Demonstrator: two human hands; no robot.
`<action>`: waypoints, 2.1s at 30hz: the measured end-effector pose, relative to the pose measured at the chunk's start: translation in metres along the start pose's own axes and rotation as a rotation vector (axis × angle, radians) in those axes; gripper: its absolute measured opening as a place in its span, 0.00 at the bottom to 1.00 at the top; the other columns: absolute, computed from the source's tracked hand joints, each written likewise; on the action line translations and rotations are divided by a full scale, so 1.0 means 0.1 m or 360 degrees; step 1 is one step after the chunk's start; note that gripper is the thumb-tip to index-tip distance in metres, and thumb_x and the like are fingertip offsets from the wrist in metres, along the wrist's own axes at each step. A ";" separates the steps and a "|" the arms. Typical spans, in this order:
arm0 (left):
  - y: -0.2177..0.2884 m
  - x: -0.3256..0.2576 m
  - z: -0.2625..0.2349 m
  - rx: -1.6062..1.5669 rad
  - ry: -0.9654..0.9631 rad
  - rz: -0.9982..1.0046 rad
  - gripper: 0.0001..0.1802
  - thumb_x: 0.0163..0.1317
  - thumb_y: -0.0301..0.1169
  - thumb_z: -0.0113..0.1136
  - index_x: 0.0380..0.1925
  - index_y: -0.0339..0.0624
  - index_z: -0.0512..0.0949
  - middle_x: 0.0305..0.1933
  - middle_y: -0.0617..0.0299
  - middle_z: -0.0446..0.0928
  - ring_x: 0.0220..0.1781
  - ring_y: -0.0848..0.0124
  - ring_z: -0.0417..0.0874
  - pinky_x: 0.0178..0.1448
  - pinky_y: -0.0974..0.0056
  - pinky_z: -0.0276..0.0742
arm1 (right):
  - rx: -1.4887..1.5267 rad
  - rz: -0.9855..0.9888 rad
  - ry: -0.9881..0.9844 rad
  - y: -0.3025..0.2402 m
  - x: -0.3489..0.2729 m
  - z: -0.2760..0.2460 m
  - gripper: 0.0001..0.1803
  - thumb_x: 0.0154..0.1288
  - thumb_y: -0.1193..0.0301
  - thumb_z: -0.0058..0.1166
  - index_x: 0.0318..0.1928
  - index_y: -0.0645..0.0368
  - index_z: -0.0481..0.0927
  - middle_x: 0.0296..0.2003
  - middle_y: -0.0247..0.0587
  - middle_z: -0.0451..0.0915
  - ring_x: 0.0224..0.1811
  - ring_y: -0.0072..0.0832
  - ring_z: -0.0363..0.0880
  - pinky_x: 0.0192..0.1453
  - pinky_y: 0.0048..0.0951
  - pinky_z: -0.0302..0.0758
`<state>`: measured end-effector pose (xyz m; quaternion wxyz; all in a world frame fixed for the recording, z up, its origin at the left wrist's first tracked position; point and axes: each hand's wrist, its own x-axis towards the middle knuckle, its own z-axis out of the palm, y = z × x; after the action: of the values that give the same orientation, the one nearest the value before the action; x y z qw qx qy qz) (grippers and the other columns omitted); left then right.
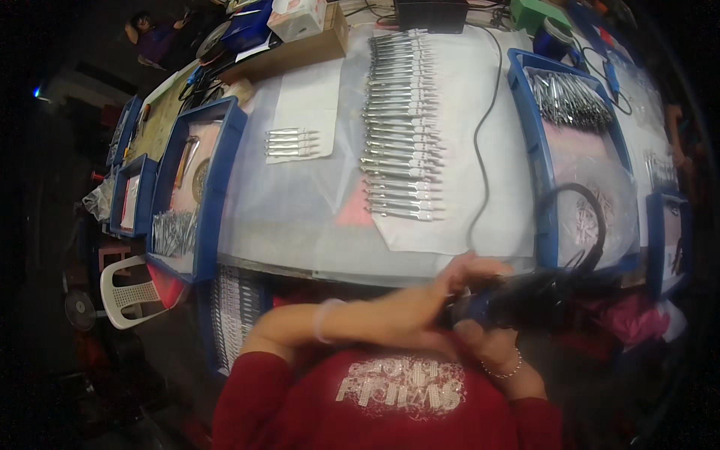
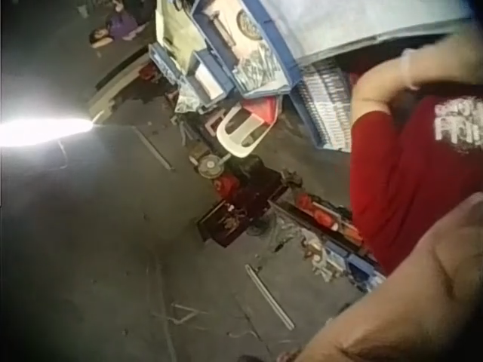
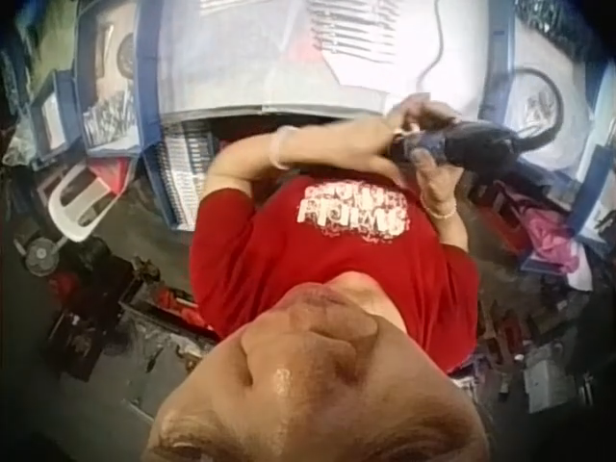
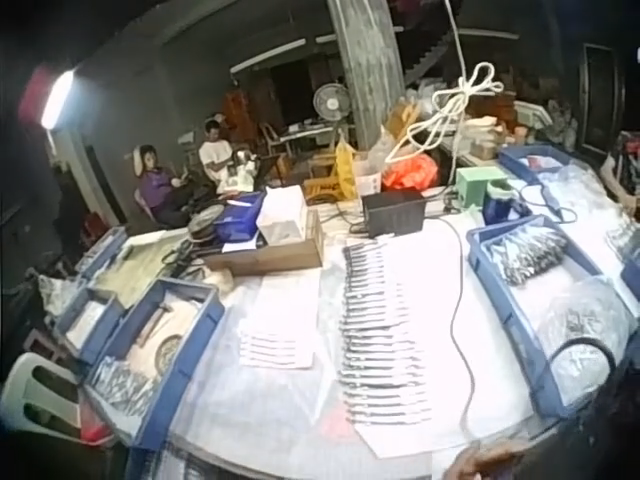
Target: Assembling small plastic components using an electric screwdriver.
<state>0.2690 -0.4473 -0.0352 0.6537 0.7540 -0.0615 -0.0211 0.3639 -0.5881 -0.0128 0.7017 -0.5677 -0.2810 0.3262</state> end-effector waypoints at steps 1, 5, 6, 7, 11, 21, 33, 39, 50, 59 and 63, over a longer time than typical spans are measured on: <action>-0.16 0.08 0.26 -0.0108 0.0218 0.0280 0.60 0.53 0.30 0.66 0.69 0.38 0.27 0.57 0.33 0.69 0.50 0.39 0.77 0.55 0.53 0.73 | -0.0087 0.0006 -0.0046 -0.07 -0.01 0.03 0.41 0.48 0.48 0.68 0.53 0.63 0.66 0.47 0.38 0.68 0.48 0.27 0.70 0.55 0.31 0.68; 0.08 0.13 0.23 -0.0122 0.0229 0.0104 0.52 0.53 0.26 0.64 0.70 0.38 0.37 0.48 0.41 0.76 0.48 0.47 0.81 0.50 0.57 0.75 | -0.0327 0.0016 -0.0230 -0.16 -0.43 -0.43 0.54 0.43 0.64 0.69 0.69 0.63 0.52 0.65 0.45 0.60 0.65 0.35 0.64 0.68 0.35 0.62; 0.07 0.14 0.25 -0.0052 0.0321 0.0150 0.48 0.54 0.27 0.64 0.68 0.38 0.43 0.45 0.44 0.77 0.45 0.50 0.82 0.48 0.59 0.75 | 0.0169 0.0207 0.0128 -0.32 -0.47 -0.31 0.36 0.45 0.72 0.66 0.58 0.65 0.69 0.56 0.49 0.71 0.56 0.36 0.72 0.61 0.34 0.68; 0.08 0.13 0.26 -0.0002 0.0411 0.0219 0.43 0.55 0.28 0.64 0.66 0.38 0.49 0.41 0.46 0.78 0.43 0.53 0.83 0.46 0.61 0.75 | -0.0284 0.0202 -0.0214 -0.28 -0.53 -0.76 0.23 0.49 0.72 0.63 0.47 0.67 0.76 0.46 0.49 0.78 0.49 0.33 0.77 0.55 0.32 0.73; 0.21 0.15 0.26 -0.0067 0.0310 0.0047 0.32 0.56 0.32 0.65 0.57 0.38 0.60 0.37 0.49 0.78 0.39 0.56 0.83 0.42 0.62 0.75 | -0.1019 0.0744 0.0156 0.95 -1.10 -1.80 0.19 0.63 0.70 0.54 0.53 0.63 0.73 0.42 0.42 0.80 0.44 0.27 0.78 0.50 0.26 0.73; 0.23 0.29 0.59 -0.0137 0.0031 0.0084 0.31 0.51 0.30 0.64 0.54 0.37 0.63 0.33 0.49 0.79 0.33 0.52 0.82 0.37 0.60 0.76 | -0.0663 0.0710 0.0129 1.88 -1.14 -2.15 0.22 0.65 0.71 0.52 0.59 0.61 0.70 0.57 0.43 0.71 0.61 0.29 0.67 0.66 0.31 0.62; 0.18 0.47 0.64 -0.0185 -0.0079 0.0029 0.29 0.49 0.29 0.65 0.51 0.39 0.65 0.33 0.51 0.79 0.33 0.54 0.83 0.37 0.61 0.76 | -0.0842 0.0588 0.0085 1.63 -1.48 -2.17 0.29 0.62 0.69 0.56 0.63 0.60 0.65 0.60 0.44 0.69 0.62 0.32 0.67 0.67 0.32 0.62; 0.10 0.53 0.58 -0.0233 -0.0072 0.0028 0.30 0.49 0.29 0.66 0.52 0.39 0.67 0.35 0.52 0.79 0.34 0.57 0.84 0.39 0.63 0.77 | -0.0919 0.0544 0.0048 1.58 -1.11 -1.93 0.32 0.61 0.69 0.58 0.64 0.59 0.63 0.61 0.45 0.68 0.63 0.34 0.66 0.67 0.33 0.63; 0.03 0.51 0.55 -0.0250 -0.0041 -0.0225 0.27 0.51 0.33 0.67 0.48 0.36 0.66 0.38 0.48 0.80 0.37 0.55 0.84 0.40 0.62 0.77 | -0.0367 0.0666 -0.0041 0.63 -1.02 -1.43 0.48 0.48 0.71 0.68 0.68 0.58 0.56 0.64 0.49 0.63 0.66 0.39 0.64 0.69 0.36 0.62; -0.01 0.40 0.67 -0.0104 -0.0025 -0.0007 0.25 0.47 0.37 0.69 0.42 0.38 0.72 0.36 0.47 0.77 0.36 0.49 0.80 0.39 0.55 0.77 | 0.0046 -0.0034 0.0213 -0.03 -0.46 -0.63 0.52 0.48 0.43 0.66 0.62 0.60 0.53 0.29 0.43 0.79 0.35 0.37 0.79 0.58 0.48 0.70; -0.10 0.12 0.43 0.0684 0.0353 0.0256 0.22 0.48 0.32 0.68 0.44 0.37 0.76 0.43 0.52 0.77 0.43 0.55 0.81 0.45 0.58 0.78 | -0.0346 -0.0208 -0.0090 0.02 -0.48 -0.81 0.44 0.50 0.53 0.68 0.59 0.60 0.58 0.28 0.40 0.76 0.31 0.31 0.77 0.41 0.33 0.75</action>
<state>0.2768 -0.4892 -0.0511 0.4807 0.8660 -0.0522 0.1273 0.3949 -0.6747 -0.0322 0.6477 -0.6114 -0.3707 0.2631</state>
